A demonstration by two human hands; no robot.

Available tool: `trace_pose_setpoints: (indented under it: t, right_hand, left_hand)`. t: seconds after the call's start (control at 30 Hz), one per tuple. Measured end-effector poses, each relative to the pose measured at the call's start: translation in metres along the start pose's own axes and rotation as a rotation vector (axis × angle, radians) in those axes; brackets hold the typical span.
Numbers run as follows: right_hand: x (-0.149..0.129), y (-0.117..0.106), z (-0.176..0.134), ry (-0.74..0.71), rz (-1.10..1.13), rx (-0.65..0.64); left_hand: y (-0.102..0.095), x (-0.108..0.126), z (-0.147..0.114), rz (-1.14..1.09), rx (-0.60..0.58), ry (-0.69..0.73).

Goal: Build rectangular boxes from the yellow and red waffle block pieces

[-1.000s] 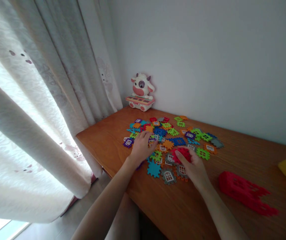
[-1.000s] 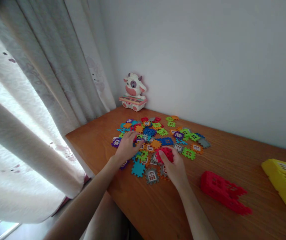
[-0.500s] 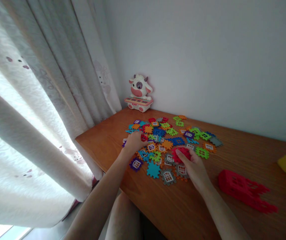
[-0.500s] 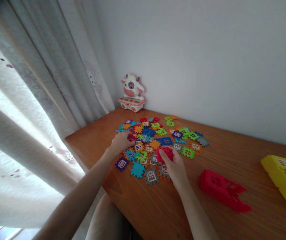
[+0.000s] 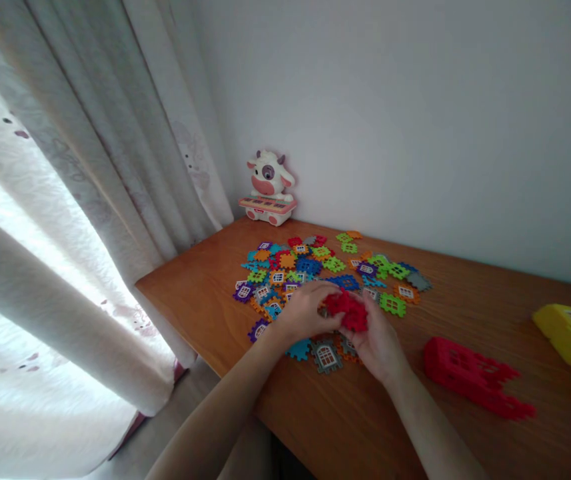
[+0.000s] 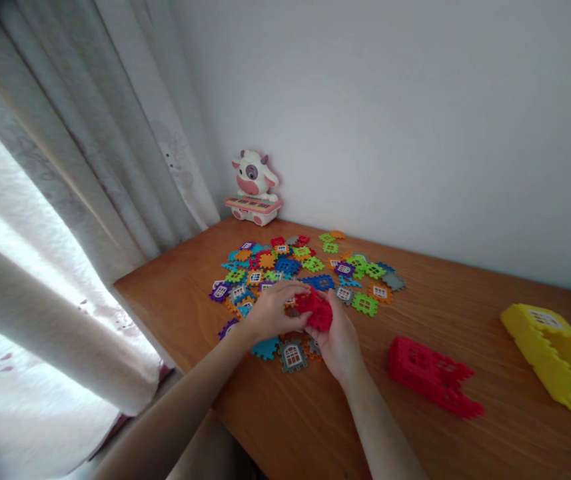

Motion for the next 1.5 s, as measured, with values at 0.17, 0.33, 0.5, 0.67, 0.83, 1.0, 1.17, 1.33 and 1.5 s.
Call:
trace_pose_setpoints:
  t: [0.17, 0.33, 0.5, 0.67, 0.83, 1.0, 1.17, 1.33, 1.5]
  right_hand:
    - [-0.002, -0.007, 0.003, -0.028, -0.010, 0.009]
    - [-0.008, -0.010, 0.005, -0.070, 0.021, -0.012]
    - [-0.009, -0.013, 0.006, -0.058, 0.034, -0.008]
    - [-0.011, -0.014, 0.006, -0.050, 0.033, -0.001]
    - [-0.014, -0.015, 0.006, -0.060, 0.035, -0.005]
    - [-0.013, -0.016, 0.007, -0.058, 0.022, -0.009]
    - [-0.014, -0.014, 0.005, -0.056, 0.041, 0.000]
    - [-0.014, -0.014, 0.004, -0.052, 0.069, 0.011]
    - [-0.012, -0.015, 0.006, -0.042, 0.058, -0.008]
  left_hand:
    - [0.010, 0.003, 0.001, -0.051, -0.066, 0.065]
    - [-0.030, -0.059, 0.003, 0.183, 0.123, -0.237]
    - [-0.061, -0.135, 0.013, 0.353, -0.175, -0.484]
    - [-0.069, -0.161, 0.026, 0.308, -0.491, -0.447]
    - [-0.066, -0.172, 0.032, 0.353, -0.620, -0.512]
    - [-0.064, -0.174, 0.034, 0.438, -0.643, -0.533]
    - [-0.063, -0.166, 0.032, 0.497, -0.629, -0.492]
    - [-0.060, -0.161, 0.028, 0.502, -0.616, -0.427]
    - [-0.054, -0.165, 0.024, 0.508, -0.581, -0.451]
Point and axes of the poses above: each hand's wrist, its own z-axis towards the middle knuckle, its own y-axis out of the palm, x = y × z, the point moved 6 cm from there along z, towards the middle knuckle, and after that the axes turned 12 degrees about -x, right-handed, at the moved point
